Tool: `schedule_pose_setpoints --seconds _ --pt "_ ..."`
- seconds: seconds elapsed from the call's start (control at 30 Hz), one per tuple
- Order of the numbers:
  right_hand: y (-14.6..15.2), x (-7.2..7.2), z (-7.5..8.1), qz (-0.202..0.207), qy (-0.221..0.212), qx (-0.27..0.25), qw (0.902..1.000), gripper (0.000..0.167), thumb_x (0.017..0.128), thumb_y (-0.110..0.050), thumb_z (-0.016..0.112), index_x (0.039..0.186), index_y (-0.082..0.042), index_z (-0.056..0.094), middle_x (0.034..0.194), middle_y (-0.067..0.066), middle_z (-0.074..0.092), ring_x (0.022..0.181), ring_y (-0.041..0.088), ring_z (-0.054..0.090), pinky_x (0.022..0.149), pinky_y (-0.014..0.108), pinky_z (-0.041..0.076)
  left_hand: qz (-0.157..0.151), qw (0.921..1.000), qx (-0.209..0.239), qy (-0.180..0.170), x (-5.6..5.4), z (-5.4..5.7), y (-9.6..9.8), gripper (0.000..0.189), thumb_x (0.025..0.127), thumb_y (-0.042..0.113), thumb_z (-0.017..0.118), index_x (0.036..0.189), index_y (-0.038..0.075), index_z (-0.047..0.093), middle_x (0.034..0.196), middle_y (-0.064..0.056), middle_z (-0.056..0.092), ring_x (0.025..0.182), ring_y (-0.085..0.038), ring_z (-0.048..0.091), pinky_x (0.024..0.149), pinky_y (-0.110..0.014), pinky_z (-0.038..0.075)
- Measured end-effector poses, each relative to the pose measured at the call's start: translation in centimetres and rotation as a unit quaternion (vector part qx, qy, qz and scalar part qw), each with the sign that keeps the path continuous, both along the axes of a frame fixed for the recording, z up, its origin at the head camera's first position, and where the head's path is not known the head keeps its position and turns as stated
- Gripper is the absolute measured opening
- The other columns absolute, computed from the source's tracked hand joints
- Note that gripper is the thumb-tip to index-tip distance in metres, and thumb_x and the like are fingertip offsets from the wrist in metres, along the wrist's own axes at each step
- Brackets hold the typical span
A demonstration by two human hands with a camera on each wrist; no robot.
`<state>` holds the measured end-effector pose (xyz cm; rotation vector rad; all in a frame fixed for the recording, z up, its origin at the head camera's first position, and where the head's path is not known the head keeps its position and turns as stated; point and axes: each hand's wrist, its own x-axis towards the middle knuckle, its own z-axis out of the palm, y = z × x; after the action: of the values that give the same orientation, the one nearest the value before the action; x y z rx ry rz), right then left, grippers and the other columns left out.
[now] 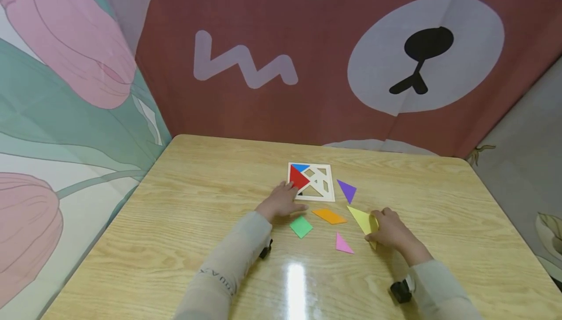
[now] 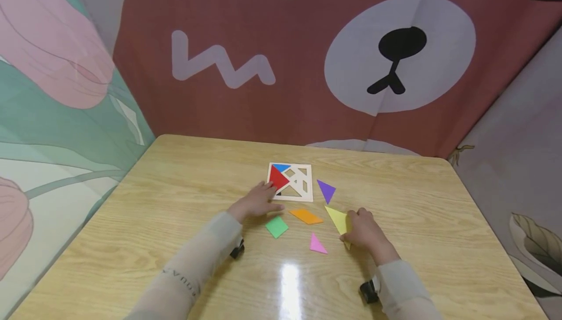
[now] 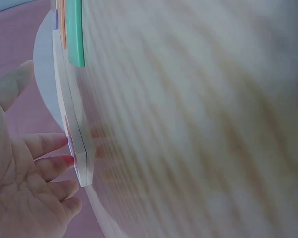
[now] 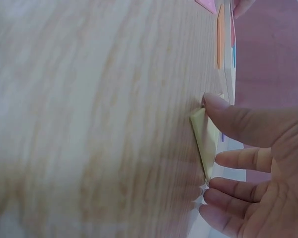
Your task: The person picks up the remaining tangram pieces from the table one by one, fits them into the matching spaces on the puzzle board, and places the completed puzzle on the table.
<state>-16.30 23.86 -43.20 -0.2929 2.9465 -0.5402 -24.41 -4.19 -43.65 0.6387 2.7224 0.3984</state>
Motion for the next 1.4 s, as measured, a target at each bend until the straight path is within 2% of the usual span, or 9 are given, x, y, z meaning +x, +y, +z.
schedule_pose_setpoints --seconds 0.27,0.47,0.6,0.7,0.83,1.03,1.17,1.37,1.4 --pt "-0.29 -0.25 -0.10 -0.017 -0.019 -0.014 0.9996 0.066 0.059 -0.016 0.076 0.110 0.013 0.045 0.091 0.024 0.042 0.082 0.034 0.043 0.072 0.047 0.039 -0.008 0.9996 -0.011 0.025 -0.11 -0.33 -0.03 0.065 0.084 0.047 0.045 0.130 0.003 0.035 0.135 -0.012 0.029 0.125 -0.032 0.018 0.101 -0.037 0.013" --pt "-0.52 -0.83 -0.20 -0.029 -0.023 -0.028 0.9989 0.066 0.057 -0.011 0.077 0.109 0.013 0.044 0.088 0.022 0.040 0.076 0.030 0.042 0.067 0.042 0.039 -0.009 0.9975 -0.013 0.069 -0.40 -0.28 -0.06 0.054 0.085 0.036 0.048 0.125 0.000 0.042 0.131 -0.013 0.036 0.122 -0.027 0.028 0.099 -0.033 0.019" --pt "-0.60 -0.92 -0.10 -0.031 -0.021 -0.026 0.9990 0.065 0.056 -0.011 0.078 0.106 0.013 0.045 0.085 0.020 0.038 0.073 0.028 0.041 0.063 0.039 0.039 -0.011 0.9968 -0.015 0.078 -0.53 -0.18 0.06 0.047 0.085 0.029 0.051 0.121 0.000 0.047 0.127 -0.013 0.040 0.119 -0.025 0.033 0.097 -0.031 0.024" --pt "-0.68 -0.88 -0.04 -0.036 -0.023 -0.028 0.9987 0.062 0.055 -0.010 0.078 0.104 0.011 0.046 0.085 0.020 0.037 0.073 0.028 0.040 0.062 0.038 0.039 -0.016 0.9956 -0.021 0.090 -0.56 -0.12 0.22 0.039 0.083 0.026 0.055 0.112 0.000 0.053 0.120 -0.013 0.046 0.113 -0.023 0.039 0.094 -0.030 0.029" --pt "-0.77 -0.79 -0.05 -0.050 -0.032 -0.039 0.9975 0.061 0.056 -0.007 0.077 0.103 0.011 0.043 0.089 0.023 0.033 0.073 0.029 0.043 0.063 0.039 0.041 -0.033 0.9903 -0.044 0.128 -0.63 -0.16 0.42 0.027 0.082 0.021 0.057 0.100 0.001 0.058 0.106 -0.010 0.053 0.101 -0.021 0.047 0.087 -0.029 0.036" --pt "-0.89 -0.59 -0.17 -0.069 -0.050 -0.068 0.9941 0.062 0.059 -0.001 0.074 0.107 0.012 0.037 0.093 0.027 0.027 0.073 0.032 0.046 0.064 0.041 0.043 -0.047 0.9837 -0.047 0.167 -0.72 -0.20 0.44 0.017 0.080 0.013 0.056 0.092 0.002 0.061 0.091 -0.009 0.056 0.085 -0.019 0.052 0.076 -0.028 0.041" --pt "-0.93 -0.49 -0.14 -0.084 -0.048 -0.074 0.9925 0.065 0.059 -0.002 0.075 0.109 0.011 0.037 0.092 0.028 0.029 0.072 0.033 0.046 0.063 0.041 0.043 -0.053 0.9812 -0.045 0.180 -0.83 -0.40 0.36 0.016 0.079 0.013 0.058 0.090 0.002 0.062 0.088 -0.008 0.056 0.083 -0.019 0.052 0.076 -0.027 0.041" --pt "-0.82 -0.33 -0.33 -0.107 -0.038 -0.079 0.9904 0.070 0.060 -0.003 0.074 0.114 0.011 0.033 0.087 0.030 0.040 0.071 0.032 0.045 0.060 0.041 0.041 -0.044 0.9848 -0.024 0.166 -0.88 -0.55 0.36 0.015 0.080 0.011 0.056 0.090 0.001 0.063 0.089 -0.008 0.055 0.081 -0.019 0.051 0.076 -0.028 0.041" --pt "-0.81 -0.39 -0.60 -0.111 -0.023 -0.075 0.9906 0.069 0.059 -0.003 0.074 0.113 0.011 0.033 0.086 0.029 0.042 0.069 0.030 0.045 0.059 0.039 0.041 -0.043 0.9846 -0.019 0.168 -0.92 -0.60 0.33 0.015 0.079 0.010 0.056 0.090 0.001 0.062 0.089 -0.008 0.055 0.080 -0.019 0.051 0.075 -0.028 0.041"
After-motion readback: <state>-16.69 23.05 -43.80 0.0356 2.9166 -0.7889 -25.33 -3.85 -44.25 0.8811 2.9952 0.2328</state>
